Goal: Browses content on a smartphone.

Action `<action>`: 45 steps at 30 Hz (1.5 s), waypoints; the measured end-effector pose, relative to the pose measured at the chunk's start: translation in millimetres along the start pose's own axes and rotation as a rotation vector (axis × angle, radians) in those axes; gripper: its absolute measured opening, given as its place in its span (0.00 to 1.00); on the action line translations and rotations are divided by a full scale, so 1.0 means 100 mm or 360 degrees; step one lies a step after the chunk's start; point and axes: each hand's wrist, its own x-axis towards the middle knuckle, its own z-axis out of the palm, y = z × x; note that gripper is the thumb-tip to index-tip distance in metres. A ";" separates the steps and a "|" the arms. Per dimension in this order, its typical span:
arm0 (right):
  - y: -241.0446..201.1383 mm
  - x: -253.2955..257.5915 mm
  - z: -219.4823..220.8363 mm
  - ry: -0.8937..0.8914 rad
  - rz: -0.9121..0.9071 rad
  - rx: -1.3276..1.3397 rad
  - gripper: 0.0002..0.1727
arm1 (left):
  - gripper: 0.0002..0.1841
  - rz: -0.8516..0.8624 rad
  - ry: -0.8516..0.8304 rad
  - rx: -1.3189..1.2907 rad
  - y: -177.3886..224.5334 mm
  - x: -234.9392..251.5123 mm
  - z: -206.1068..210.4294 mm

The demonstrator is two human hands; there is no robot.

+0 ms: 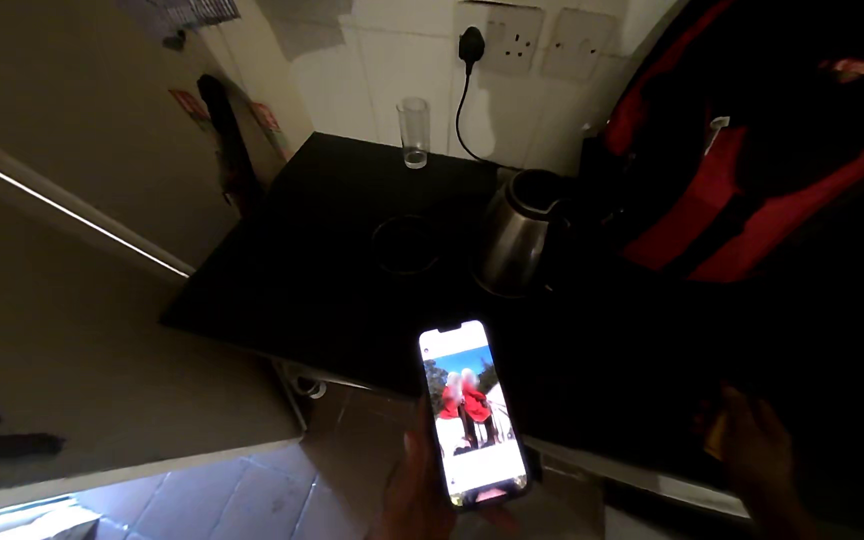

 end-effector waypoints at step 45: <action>0.06 0.02 -0.03 -0.0031 -0.0060 0.0050 0.24 | 0.41 -0.0041 -0.0034 -0.0045 -0.09 -0.05 0.03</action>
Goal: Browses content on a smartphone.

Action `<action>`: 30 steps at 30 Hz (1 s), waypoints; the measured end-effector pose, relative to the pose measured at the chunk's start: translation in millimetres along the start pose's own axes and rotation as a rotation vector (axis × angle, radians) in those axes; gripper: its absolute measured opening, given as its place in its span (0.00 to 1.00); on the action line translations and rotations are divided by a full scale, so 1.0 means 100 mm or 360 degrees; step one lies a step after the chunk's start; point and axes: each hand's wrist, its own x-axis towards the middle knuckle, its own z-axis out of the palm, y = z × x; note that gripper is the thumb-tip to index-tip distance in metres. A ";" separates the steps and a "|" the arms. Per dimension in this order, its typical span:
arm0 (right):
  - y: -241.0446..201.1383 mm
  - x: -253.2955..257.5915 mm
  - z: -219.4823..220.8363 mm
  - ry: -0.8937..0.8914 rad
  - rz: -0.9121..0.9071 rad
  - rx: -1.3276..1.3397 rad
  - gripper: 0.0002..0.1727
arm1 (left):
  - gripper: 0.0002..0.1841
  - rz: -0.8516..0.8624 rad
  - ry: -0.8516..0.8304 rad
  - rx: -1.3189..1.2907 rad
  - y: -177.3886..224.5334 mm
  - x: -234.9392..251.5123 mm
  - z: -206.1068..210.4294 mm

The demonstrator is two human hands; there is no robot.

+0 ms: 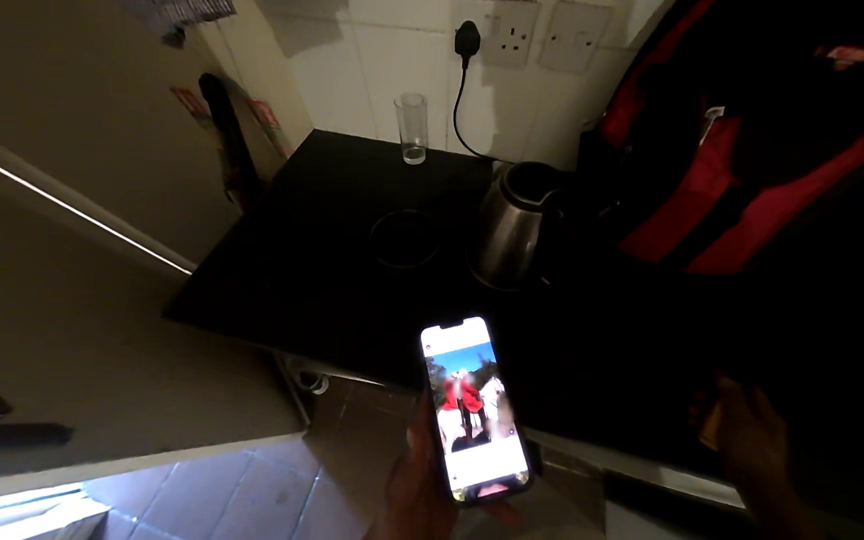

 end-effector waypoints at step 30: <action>-0.02 0.01 0.01 0.0012 0.0032 -0.0029 0.25 | 0.37 0.0001 -0.0079 0.0008 0.06 0.05 0.04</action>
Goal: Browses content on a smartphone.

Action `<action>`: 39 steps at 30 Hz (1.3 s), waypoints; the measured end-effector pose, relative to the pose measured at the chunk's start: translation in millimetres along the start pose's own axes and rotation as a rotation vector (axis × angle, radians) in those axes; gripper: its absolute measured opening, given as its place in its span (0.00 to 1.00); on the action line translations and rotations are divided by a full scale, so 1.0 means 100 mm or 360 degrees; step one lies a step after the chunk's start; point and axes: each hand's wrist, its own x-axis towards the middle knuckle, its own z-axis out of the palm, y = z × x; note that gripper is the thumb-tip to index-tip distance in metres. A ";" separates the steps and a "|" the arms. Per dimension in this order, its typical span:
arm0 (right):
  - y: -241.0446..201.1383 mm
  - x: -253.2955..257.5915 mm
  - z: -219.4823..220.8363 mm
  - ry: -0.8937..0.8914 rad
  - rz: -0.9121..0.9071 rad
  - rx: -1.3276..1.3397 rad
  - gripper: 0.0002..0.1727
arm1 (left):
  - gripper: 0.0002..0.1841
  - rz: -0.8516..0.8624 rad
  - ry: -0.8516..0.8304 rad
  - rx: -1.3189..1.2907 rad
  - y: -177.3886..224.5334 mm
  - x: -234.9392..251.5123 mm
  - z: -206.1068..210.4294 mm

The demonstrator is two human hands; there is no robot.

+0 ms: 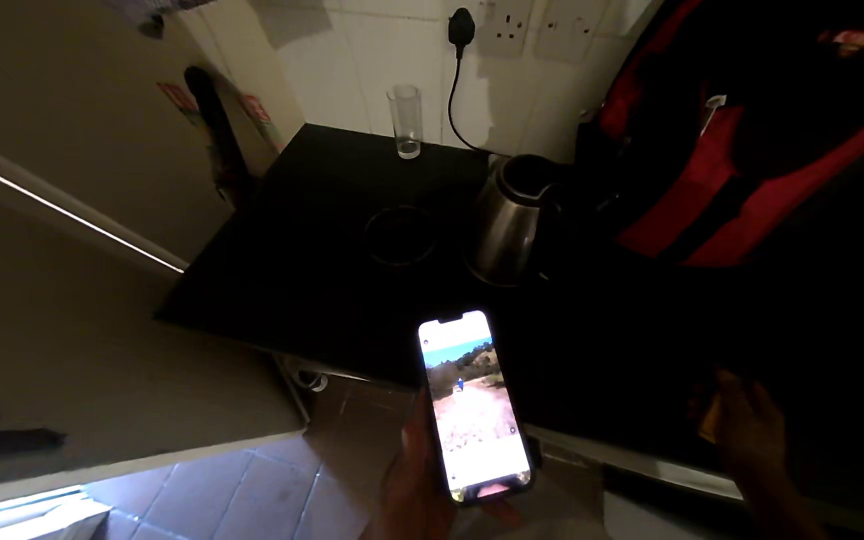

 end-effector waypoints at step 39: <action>-0.02 -0.01 0.02 0.0026 0.0010 -0.0024 0.24 | 0.39 0.0009 -0.0007 0.0002 0.02 0.06 -0.07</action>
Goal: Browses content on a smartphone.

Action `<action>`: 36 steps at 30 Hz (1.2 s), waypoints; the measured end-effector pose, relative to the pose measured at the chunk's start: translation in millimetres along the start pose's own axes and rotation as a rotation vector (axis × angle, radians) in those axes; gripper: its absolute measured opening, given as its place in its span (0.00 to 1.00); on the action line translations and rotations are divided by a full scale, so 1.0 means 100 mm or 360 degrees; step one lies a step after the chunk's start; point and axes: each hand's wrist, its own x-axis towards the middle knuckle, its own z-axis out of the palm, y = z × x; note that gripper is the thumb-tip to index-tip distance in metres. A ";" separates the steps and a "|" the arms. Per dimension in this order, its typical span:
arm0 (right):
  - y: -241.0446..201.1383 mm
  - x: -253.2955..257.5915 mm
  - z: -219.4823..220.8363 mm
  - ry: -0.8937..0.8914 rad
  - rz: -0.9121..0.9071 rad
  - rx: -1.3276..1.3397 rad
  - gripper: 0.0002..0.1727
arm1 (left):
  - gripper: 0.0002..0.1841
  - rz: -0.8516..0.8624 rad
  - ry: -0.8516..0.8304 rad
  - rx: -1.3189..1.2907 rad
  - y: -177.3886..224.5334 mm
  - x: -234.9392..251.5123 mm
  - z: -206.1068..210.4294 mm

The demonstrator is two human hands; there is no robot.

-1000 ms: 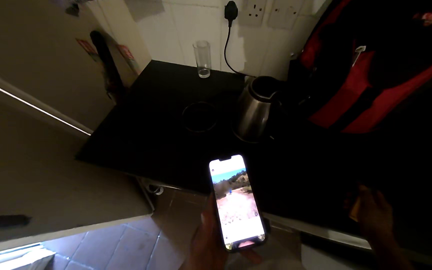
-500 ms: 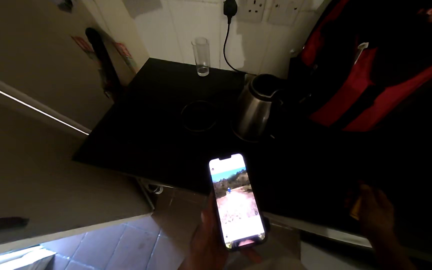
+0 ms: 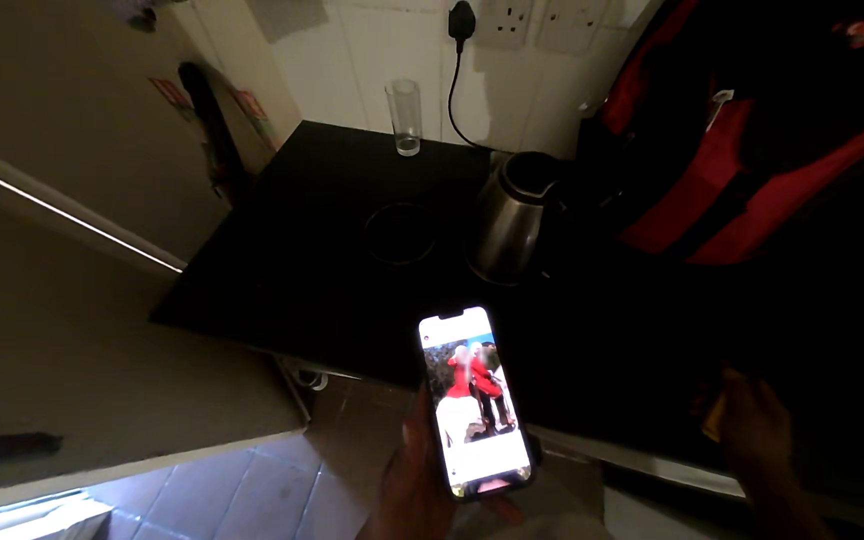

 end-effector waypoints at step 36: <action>0.05 0.00 -0.03 -0.0033 -0.0019 0.0024 0.26 | 0.42 -0.0005 0.0157 0.0054 -0.08 -0.12 0.07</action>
